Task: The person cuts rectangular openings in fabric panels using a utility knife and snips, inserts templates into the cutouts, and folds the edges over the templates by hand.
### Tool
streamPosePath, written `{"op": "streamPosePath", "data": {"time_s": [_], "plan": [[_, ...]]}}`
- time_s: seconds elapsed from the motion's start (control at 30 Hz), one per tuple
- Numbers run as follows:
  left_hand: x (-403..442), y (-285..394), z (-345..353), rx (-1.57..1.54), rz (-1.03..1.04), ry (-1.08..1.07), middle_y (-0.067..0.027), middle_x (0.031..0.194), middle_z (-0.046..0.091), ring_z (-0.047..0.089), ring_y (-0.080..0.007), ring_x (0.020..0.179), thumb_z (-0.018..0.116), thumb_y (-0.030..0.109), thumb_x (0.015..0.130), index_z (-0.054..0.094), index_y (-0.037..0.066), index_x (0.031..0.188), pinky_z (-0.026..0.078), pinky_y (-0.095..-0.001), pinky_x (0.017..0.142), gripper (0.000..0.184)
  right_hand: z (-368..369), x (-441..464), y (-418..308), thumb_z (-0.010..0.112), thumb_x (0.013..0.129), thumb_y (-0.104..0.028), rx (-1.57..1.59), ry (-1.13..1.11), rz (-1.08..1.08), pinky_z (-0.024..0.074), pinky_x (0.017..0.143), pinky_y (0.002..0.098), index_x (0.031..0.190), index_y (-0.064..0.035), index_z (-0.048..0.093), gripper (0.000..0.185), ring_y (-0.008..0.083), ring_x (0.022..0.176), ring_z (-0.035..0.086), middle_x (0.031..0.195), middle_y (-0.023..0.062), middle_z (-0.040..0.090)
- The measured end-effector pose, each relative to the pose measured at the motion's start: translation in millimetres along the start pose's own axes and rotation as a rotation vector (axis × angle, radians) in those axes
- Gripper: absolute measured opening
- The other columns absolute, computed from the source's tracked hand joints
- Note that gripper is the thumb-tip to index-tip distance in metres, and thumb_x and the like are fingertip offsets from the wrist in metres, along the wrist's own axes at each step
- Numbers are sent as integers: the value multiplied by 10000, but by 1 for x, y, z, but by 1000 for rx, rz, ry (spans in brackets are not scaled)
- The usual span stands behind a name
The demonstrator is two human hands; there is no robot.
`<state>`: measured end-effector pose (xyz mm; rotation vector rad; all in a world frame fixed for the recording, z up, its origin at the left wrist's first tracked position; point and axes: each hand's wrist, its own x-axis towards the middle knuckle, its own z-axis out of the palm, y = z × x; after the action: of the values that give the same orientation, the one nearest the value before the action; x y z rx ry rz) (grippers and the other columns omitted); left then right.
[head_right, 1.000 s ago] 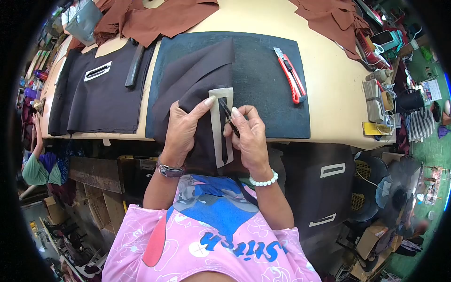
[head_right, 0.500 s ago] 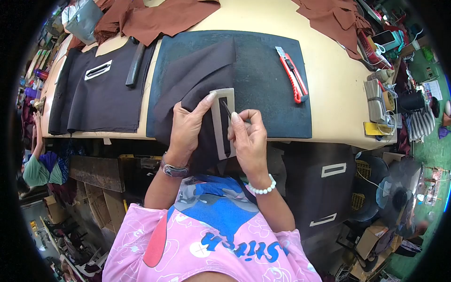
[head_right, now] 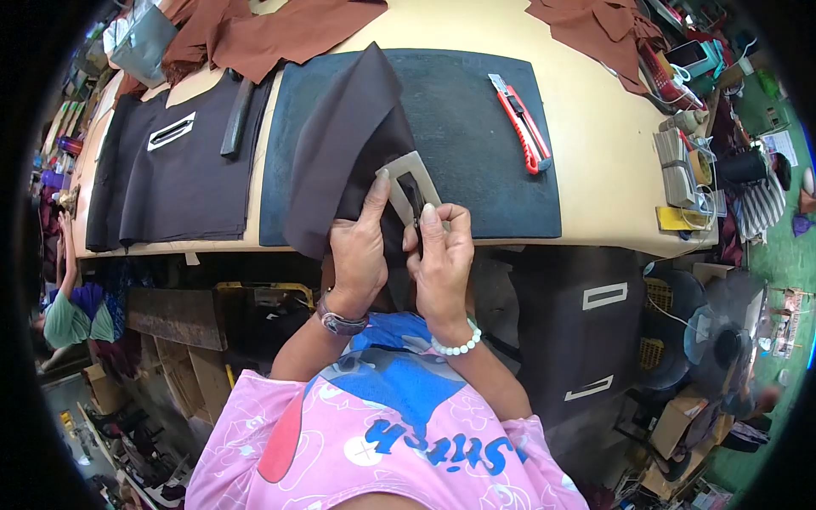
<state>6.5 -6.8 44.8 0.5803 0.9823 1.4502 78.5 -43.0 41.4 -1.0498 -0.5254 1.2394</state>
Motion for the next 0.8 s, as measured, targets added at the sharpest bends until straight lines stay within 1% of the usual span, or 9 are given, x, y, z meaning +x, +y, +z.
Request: {"op": "streamPosePath", "data": {"time_s": [0.07, 0.17, 0.27, 0.37, 0.47, 0.6, 0.7, 0.73, 0.8], "plan": [[-1, -3, -1, -17, -14, -36, -18, 845, 628, 560, -79, 711, 644, 163, 872, 626, 20, 926, 448, -240, 629, 154, 0, 2, -1, 500, 955, -231, 16, 8, -11, 237, 359, 157, 942, -89, 410, 168, 6, 433, 343, 652, 10, 516], [3, -13, -6, 87, 63, -14, -29, 849, 630, 568, -88, 707, 656, 160, 861, 622, 16, 918, 449, -238, 631, 158, -1, 4, -2, 508, 951, -224, 39, 9, -22, 235, 361, 155, 942, -92, 415, 162, 7, 434, 343, 650, 7, 515], [5, -12, -2, 33, 97, -56, -26, 848, 630, 564, -93, 716, 664, 164, 854, 616, 10, 932, 450, -249, 649, 180, -2, 5, -3, 517, 947, -216, 35, 23, -25, 231, 363, 153, 943, -95, 418, 157, 5, 438, 345, 645, 2, 510], [6, -14, 1, 72, 156, -32, -35, 882, 627, 566, -103, 733, 673, 164, 846, 617, 9, 950, 453, -260, 675, 195, -3, 6, -4, 523, 944, -211, 36, 40, -12, 224, 364, 152, 941, -96, 421, 153, 2, 439, 341, 639, -4, 503], [5, -10, 0, 84, 108, -94, -50, 949, 619, 568, -117, 809, 673, 158, 843, 589, 6, 1030, 450, -275, 740, 255, -7, 9, 1, 501, 952, -239, 6, 30, -10, 230, 358, 144, 926, -105, 434, 152, 6, 426, 318, 639, -5, 481], [10, -12, -5, 94, 45, -83, -58, 1011, 608, 562, -132, 917, 657, 138, 849, 588, 7, 1049, 433, -279, 825, 249, -11, 11, 2, 489, 956, -250, 20, 18, 41, 235, 355, 143, 930, -103, 450, 154, 9, 415, 303, 643, -2, 478], [22, -13, -7, 44, 49, -85, -57, 1027, 610, 560, -137, 956, 641, 119, 856, 603, 8, 1034, 427, -285, 860, 212, -14, 13, -18, 520, 942, -208, -26, -15, 156, 213, 377, 148, 929, -100, 465, 122, -6, 458, 329, 622, -13, 486], [26, -13, -9, 17, 58, -80, -56, 1024, 614, 564, -137, 951, 636, 113, 858, 613, 8, 1020, 429, -285, 861, 194, -25, 17, -19, 517, 941, -196, -141, -7, 56, 310, 427, 165, 988, -76, 486, 133, 13, 503, 409, 653, 6, 528], [32, -8, -16, -16, 18, -100, -56, 1015, 623, 573, -133, 938, 629, 102, 860, 623, 5, 1009, 435, -286, 858, 178, -49, 37, -11, 548, 919, -175, -697, 124, -494, 424, 525, 239, 1027, -35, 528, 178, 118, 563, 523, 721, 57, 590]]}}
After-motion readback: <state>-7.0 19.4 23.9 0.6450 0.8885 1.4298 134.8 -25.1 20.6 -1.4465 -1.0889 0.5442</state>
